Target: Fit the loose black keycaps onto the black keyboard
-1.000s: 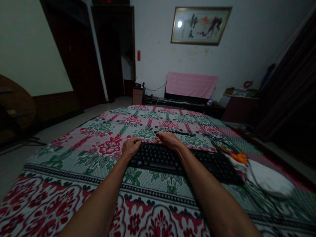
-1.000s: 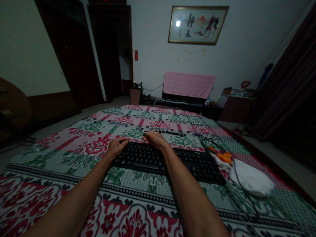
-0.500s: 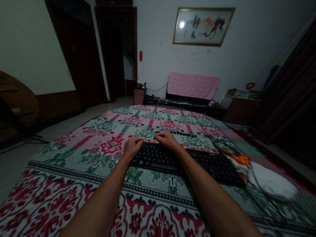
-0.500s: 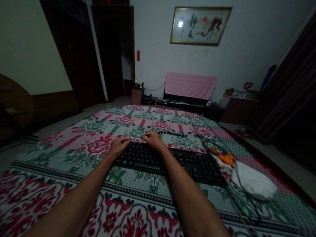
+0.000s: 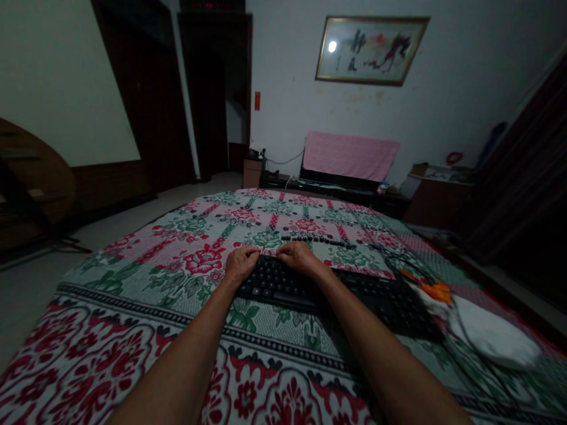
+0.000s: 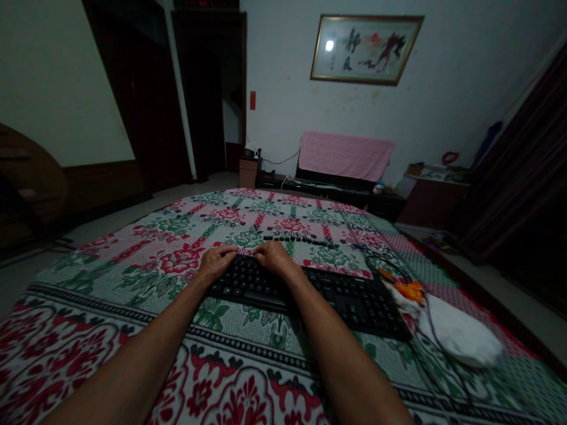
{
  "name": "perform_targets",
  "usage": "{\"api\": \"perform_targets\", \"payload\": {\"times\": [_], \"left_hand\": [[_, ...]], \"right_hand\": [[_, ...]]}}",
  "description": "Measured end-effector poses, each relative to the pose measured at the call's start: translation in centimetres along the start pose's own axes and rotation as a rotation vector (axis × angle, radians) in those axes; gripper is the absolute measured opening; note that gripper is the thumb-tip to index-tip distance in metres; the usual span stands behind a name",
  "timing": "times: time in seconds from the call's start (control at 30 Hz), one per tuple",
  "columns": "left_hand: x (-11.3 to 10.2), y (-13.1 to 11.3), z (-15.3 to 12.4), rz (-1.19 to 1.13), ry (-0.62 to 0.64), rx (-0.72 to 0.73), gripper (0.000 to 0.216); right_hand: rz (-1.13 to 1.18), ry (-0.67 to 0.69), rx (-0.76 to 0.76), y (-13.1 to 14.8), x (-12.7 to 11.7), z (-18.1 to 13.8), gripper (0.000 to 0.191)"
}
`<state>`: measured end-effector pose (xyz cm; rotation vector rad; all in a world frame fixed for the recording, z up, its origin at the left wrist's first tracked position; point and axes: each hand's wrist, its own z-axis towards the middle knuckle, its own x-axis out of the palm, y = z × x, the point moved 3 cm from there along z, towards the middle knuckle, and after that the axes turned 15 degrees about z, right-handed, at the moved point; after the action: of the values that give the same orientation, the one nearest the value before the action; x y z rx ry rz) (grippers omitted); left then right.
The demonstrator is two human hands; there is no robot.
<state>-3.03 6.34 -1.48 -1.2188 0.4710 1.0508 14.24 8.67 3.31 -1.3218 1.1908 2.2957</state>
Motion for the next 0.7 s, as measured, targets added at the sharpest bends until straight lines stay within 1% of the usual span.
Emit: {"api": "perform_targets", "payload": {"times": [0.07,0.17,0.3,0.4,0.5,0.6,0.7], "left_hand": [[-0.1,0.0,0.0,0.01,0.004,-0.006,0.025],[-0.1,-0.1,0.0,0.02,0.017,-0.007,0.025],[0.0,-0.1,0.0,0.036,0.021,-0.016,0.024],[0.0,-0.2,0.0,0.044,0.02,-0.015,0.024],[0.0,-0.1,0.0,0.041,0.017,-0.012,0.025],[-0.1,-0.2,-0.1,0.025,0.01,-0.005,0.024],[-0.1,-0.2,-0.1,0.017,0.016,-0.01,0.024]], "right_hand": [[-0.06,0.033,-0.045,0.2,-0.2,-0.2,0.022],[-0.086,0.089,-0.082,0.4,-0.4,-0.5,0.021],[-0.091,0.145,-0.059,0.4,-0.4,-0.7,0.021],[-0.08,0.119,-0.063,0.4,-0.4,-0.6,0.022],[-0.071,0.124,-0.021,0.6,-0.6,-0.3,0.022],[-0.128,0.194,0.038,1.3,-0.7,0.3,0.023],[-0.238,0.26,0.051,2.3,-0.6,1.1,0.025]]}}
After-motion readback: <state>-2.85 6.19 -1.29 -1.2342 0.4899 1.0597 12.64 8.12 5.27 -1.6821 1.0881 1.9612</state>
